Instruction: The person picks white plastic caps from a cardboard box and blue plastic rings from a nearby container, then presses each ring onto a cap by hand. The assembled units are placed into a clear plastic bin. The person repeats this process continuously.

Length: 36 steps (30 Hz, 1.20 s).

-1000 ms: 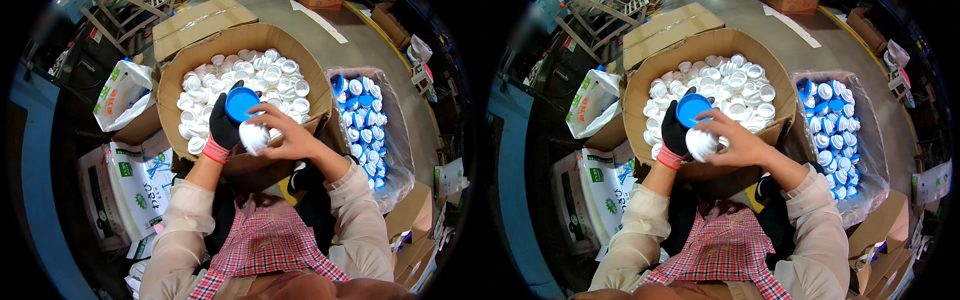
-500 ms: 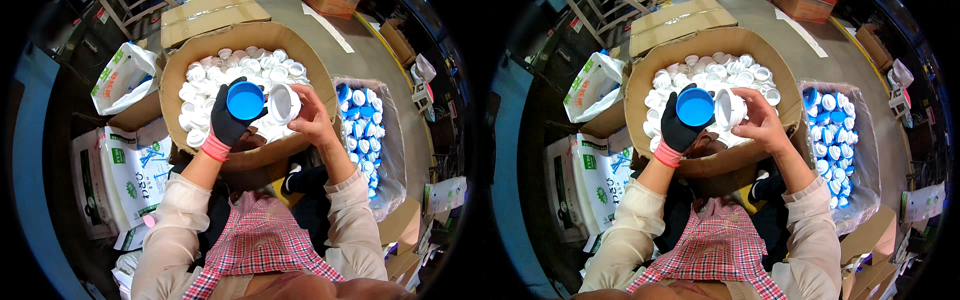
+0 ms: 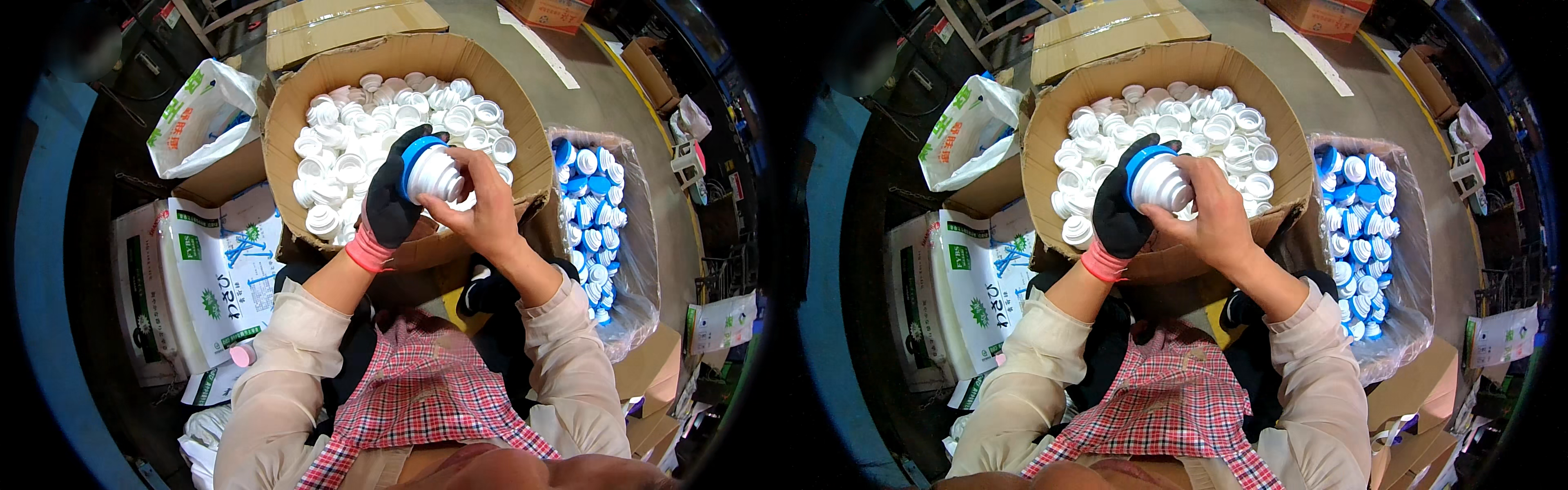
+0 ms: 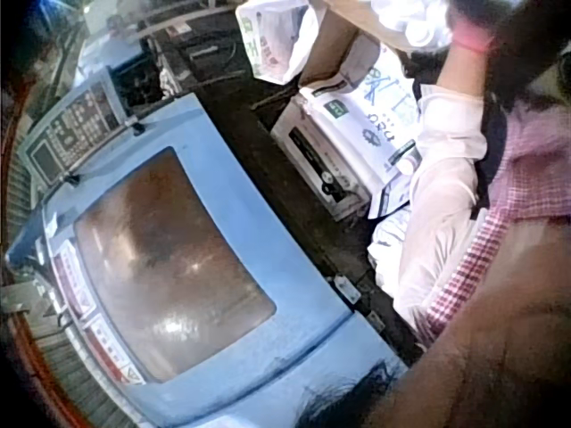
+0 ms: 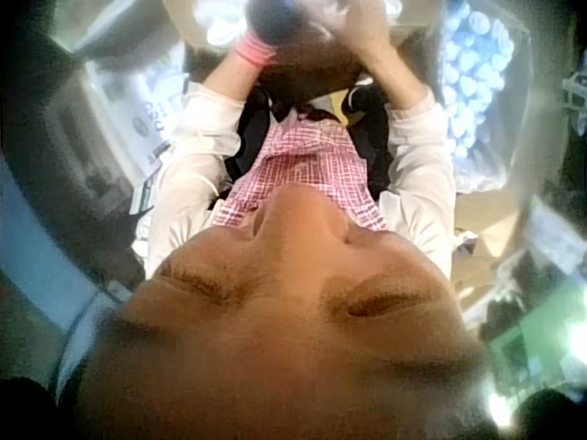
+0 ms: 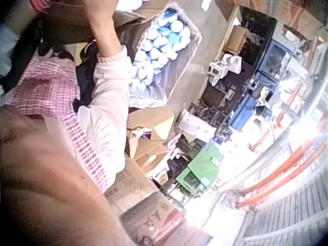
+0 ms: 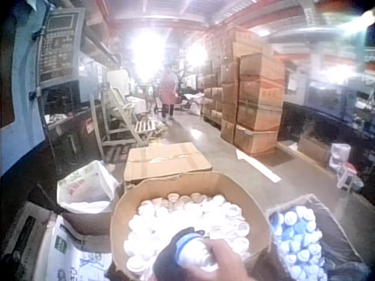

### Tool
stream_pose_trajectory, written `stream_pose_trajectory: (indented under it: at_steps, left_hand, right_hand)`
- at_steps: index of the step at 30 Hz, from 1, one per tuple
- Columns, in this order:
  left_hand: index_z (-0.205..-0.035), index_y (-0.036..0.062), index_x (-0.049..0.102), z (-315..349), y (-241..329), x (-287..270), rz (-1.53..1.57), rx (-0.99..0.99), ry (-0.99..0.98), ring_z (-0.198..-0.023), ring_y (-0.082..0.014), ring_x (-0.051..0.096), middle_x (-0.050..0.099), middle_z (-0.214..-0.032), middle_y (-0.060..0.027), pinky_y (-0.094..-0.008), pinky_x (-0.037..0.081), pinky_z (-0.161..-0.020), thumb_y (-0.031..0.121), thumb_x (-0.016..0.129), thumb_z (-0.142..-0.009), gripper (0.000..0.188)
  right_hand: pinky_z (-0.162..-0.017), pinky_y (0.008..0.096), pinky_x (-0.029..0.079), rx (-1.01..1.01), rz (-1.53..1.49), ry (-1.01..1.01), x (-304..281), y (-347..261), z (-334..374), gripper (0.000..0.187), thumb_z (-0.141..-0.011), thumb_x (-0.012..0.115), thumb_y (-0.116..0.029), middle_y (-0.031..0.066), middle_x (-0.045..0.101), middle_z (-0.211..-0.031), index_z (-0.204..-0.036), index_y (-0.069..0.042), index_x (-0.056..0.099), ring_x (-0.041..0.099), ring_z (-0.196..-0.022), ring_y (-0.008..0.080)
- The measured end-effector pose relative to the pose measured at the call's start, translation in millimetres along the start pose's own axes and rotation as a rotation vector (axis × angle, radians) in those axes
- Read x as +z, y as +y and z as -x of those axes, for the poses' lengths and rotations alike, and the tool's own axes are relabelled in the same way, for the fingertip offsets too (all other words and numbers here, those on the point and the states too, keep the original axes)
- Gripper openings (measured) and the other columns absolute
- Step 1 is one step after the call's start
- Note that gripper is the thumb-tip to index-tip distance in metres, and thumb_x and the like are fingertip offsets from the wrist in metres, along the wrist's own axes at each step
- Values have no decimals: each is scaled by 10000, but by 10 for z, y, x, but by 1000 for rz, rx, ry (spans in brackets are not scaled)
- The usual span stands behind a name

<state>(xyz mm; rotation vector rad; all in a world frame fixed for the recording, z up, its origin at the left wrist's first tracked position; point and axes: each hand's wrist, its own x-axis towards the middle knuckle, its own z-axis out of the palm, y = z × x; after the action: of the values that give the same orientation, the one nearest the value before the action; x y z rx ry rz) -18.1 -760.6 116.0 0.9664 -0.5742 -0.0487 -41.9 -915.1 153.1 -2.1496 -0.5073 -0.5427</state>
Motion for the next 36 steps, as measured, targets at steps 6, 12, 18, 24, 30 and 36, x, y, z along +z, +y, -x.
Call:
stream_pose_trajectory:
  at_steps: [6, 12, 18, 24, 30, 36]
  left_hand:
    - [-1417, 9, 383, 11, -34, -33, 255, -91, 17, -1224, -233, 501, 498, -1360, -133, -356, 381, -1062, 342, 412, -1009, 528]
    - [-1421, 10, 379, 23, -45, -56, 156, -69, 6, -1222, -232, 505, 501, -1356, -137, -354, 381, -1062, 354, 415, -1006, 541]
    - [-1419, 9, 383, 36, 0, -23, 43, -76, 19, -1208, -219, 508, 516, -1339, -132, -343, 387, -1050, 298, 499, -970, 547]
    - [-1390, 30, 441, 30, 74, 29, -53, -207, 128, -1074, -169, 571, 566, -1268, -99, -294, 475, -908, 130, 649, -847, 591]
    - [-1400, -53, 409, -11, 112, 55, 50, -200, 54, -1220, -265, 529, 493, -1386, -159, -376, 411, -1045, 259, 599, -851, 660]
    - [-1369, -57, 449, 50, -227, -77, -50, -135, 64, -1164, -225, 564, 539, -1339, -161, -357, 447, -999, 227, 650, -867, 610]
  right_hand:
    - [-629, 345, 506, -43, 52, -28, -16, -63, 3, 580, -714, 830, -250, 124, 552, -911, -1170, -21, 556, 605, -731, 249]
    - [-664, 368, 508, -81, 73, -49, -37, -64, 12, 589, -734, 810, -250, 134, 520, -948, -1216, -44, 541, 598, -770, 280]
    - [-677, 374, 508, -84, 62, -64, -64, -62, 21, 579, -744, 800, -226, 131, 517, -970, -1230, -56, 535, 597, -797, 288]
    - [-767, 360, 500, -90, 1, -154, -152, 75, -45, 668, -708, 834, -272, 130, 533, -1052, -1264, -60, 532, 574, -944, 284]
    - [-896, 345, 485, 293, -532, -299, -130, 216, -39, 767, -716, 851, -320, 157, 589, -1172, -1313, -10, 480, 598, -1056, 234]
    - [-1009, 350, 424, 336, -827, -317, -146, 331, 18, 742, -737, 851, -215, 83, 535, -1220, -1322, -35, 432, 534, -1141, 191]
